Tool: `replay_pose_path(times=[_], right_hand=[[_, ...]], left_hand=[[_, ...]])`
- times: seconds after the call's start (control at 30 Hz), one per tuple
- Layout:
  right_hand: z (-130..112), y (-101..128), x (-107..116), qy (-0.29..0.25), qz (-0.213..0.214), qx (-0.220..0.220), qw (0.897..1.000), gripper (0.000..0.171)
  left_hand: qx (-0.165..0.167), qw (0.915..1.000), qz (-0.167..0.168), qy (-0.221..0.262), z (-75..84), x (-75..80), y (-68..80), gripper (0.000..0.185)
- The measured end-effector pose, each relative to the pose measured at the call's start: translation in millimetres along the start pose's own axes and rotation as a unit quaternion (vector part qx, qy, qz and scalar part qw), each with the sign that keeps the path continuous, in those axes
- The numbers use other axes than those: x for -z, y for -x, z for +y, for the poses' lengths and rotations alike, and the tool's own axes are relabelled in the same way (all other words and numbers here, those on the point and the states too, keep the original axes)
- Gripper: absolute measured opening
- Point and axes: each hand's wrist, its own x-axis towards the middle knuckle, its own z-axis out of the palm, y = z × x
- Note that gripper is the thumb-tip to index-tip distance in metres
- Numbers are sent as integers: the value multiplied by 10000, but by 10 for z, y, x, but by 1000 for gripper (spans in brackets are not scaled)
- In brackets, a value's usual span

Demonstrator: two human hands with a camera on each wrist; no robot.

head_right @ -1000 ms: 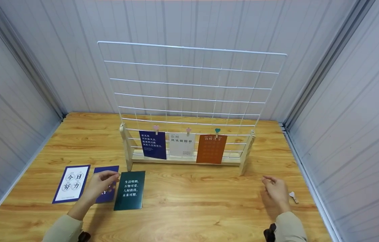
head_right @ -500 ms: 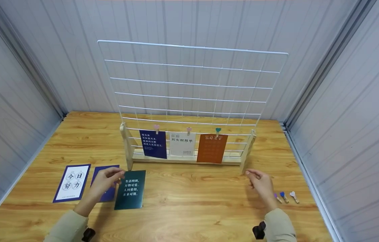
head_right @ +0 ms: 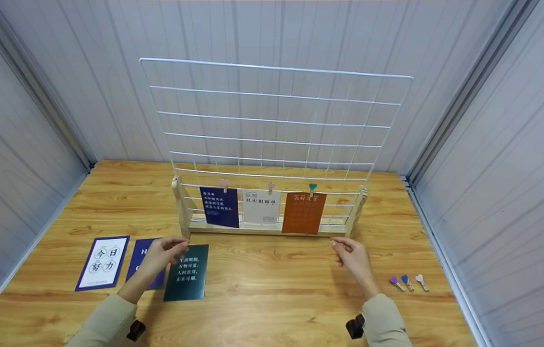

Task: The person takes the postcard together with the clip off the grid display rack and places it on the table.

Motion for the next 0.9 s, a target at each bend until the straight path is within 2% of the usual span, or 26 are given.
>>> replay_pose_path(times=[0.1,0.13,0.27,0.47,0.63,0.9], right_hand=[[-398,99,-220,-46,-7,112,9999,34],[-615,167,-319,107,127,-66,9998,34],[-795,179,-484,-30,264,-475,9985,26],[-774,143,-625,-79,267,-542,9981,23],[-728,116,-726,-161,198,-379,9990,27],[-713,83,-872,-164,42,-232,9996,31]], left_hand=[[134,9999,-60,-4,8,-23,-34,21],[171,9998,-73,7,11,-30,-43,21],[195,9997,-118,81,6,-65,-69,21],[-21,9999,-112,108,-13,-119,-90,20],[-124,9996,-201,138,-39,-145,-131,24],[-527,9980,-197,275,-89,-205,-192,17]])
